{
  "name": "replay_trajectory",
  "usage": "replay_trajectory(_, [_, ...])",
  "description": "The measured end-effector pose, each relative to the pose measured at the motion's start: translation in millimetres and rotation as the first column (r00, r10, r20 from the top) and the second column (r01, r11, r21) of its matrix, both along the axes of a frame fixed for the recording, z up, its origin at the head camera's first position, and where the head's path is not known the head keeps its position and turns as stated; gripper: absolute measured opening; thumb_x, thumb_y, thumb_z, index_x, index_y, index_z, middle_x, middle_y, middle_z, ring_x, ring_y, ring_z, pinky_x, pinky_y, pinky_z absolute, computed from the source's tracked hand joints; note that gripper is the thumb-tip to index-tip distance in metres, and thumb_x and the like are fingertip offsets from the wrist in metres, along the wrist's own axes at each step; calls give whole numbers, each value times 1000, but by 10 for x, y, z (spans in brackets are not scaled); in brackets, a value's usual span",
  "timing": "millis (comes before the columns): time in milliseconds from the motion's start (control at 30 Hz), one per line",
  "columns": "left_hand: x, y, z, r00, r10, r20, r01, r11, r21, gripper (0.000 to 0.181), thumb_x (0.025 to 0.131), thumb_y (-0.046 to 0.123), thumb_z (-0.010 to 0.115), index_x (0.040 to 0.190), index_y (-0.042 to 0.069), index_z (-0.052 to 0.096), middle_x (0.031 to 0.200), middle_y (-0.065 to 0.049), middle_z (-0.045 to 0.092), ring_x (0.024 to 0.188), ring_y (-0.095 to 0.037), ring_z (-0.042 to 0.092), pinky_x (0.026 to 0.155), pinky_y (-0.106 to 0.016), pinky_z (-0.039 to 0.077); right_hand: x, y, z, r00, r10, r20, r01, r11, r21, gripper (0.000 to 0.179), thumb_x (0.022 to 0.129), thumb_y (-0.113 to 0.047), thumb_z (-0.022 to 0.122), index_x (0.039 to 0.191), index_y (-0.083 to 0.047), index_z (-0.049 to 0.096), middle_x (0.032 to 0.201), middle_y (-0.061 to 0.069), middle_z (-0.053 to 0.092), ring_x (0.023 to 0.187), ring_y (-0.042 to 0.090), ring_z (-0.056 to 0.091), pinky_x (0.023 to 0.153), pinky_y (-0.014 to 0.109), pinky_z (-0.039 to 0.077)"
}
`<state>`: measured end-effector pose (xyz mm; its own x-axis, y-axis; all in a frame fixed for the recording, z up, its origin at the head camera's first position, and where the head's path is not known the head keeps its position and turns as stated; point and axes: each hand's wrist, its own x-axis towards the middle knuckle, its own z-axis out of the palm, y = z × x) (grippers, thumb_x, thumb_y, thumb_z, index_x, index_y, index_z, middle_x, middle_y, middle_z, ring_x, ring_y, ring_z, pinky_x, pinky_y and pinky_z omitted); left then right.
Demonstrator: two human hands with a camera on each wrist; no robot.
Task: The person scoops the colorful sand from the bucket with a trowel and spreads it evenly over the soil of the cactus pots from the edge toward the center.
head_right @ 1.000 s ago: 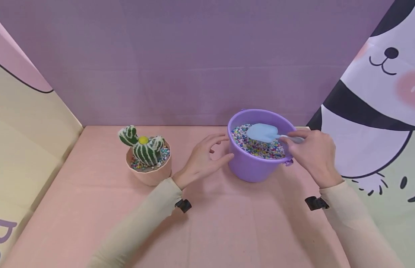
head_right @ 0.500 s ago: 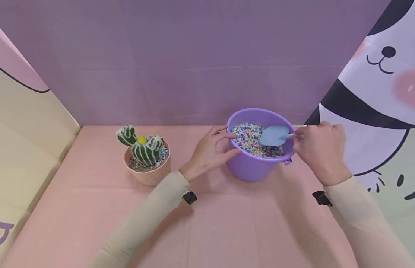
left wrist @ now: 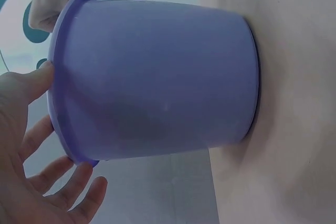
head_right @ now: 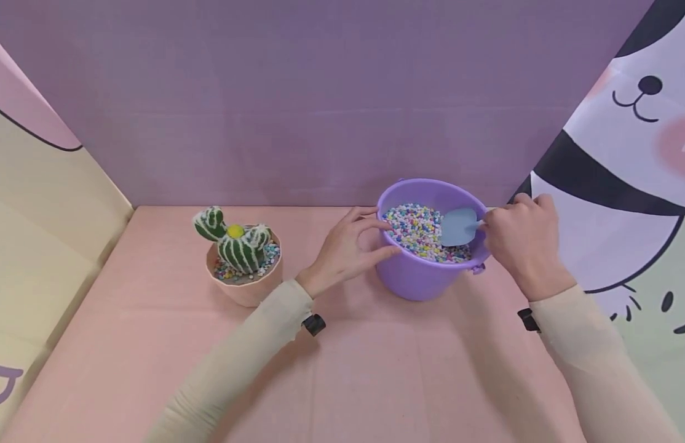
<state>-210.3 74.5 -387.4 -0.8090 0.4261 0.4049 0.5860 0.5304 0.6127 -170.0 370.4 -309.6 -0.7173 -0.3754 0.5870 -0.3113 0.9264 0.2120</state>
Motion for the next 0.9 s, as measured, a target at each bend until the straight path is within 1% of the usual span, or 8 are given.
replay_trajectory(133, [-14,-13,14,1000,-1,-3,1,999,36,48,89,51,84,129,25,77,152,-4,60,144,-19,53,116,-43,49,-68,71,9,994,41,103,-38,999,-22,14,76,-10,87,89,-5,86,63,12,73,66,35,57,61,47,37])
replay_trajectory(267, [-32,-34,21,1000,4,-26,-3,998,60,45,88,50,85,124,23,79,149,-5,63,143,-20,55,116,-44,50,-166,100,-8,977,61,205,-49,997,-65,14,75,-16,92,87,-11,88,68,7,76,62,27,56,58,46,41])
replay_trajectory(367, [-43,-36,18,999,10,-39,-7,998,60,43,87,50,86,120,22,81,146,-5,65,142,-19,55,116,-42,49,-224,90,-32,956,60,286,-32,994,-103,12,78,-19,91,88,-14,89,74,5,79,59,20,55,53,40,40])
replay_trajectory(533, [-37,-11,1,999,2,-34,0,999,49,41,87,50,86,117,22,82,143,-4,67,141,-19,56,116,-40,49,-236,78,-65,923,23,384,45,985,-166,16,80,-22,91,94,-13,88,77,6,81,57,16,55,49,34,38])
replay_trajectory(633, [-22,10,-11,1000,-4,-28,6,999,41,40,87,49,86,117,22,82,144,-4,67,141,-19,56,117,-41,48,-213,78,-93,915,30,402,52,980,-193,16,81,-23,90,94,-12,88,71,3,79,60,15,57,50,32,39])
replay_trajectory(733, [-3,22,-14,1000,-8,-18,9,999,35,41,87,49,87,117,22,81,146,-4,66,142,-20,56,117,-42,48,-190,76,-123,917,52,395,36,977,-211,14,81,-22,90,92,-12,88,69,0,78,63,15,60,53,32,40])
replay_trajectory(833, [2,31,0,1000,-7,-20,8,999,36,41,87,49,87,117,22,81,145,-4,66,142,-19,55,117,-42,48,-184,66,-131,932,59,359,4,985,-171,15,81,-22,90,92,-12,88,71,2,78,64,21,63,54,37,44])
replay_trajectory(900, [-4,37,18,1000,-9,-24,10,999,46,41,87,48,87,117,21,81,145,-5,66,142,-20,55,117,-43,48,-193,47,-117,939,35,341,3,994,-108,23,79,-27,92,96,-13,88,76,7,79,69,29,67,56,43,46])
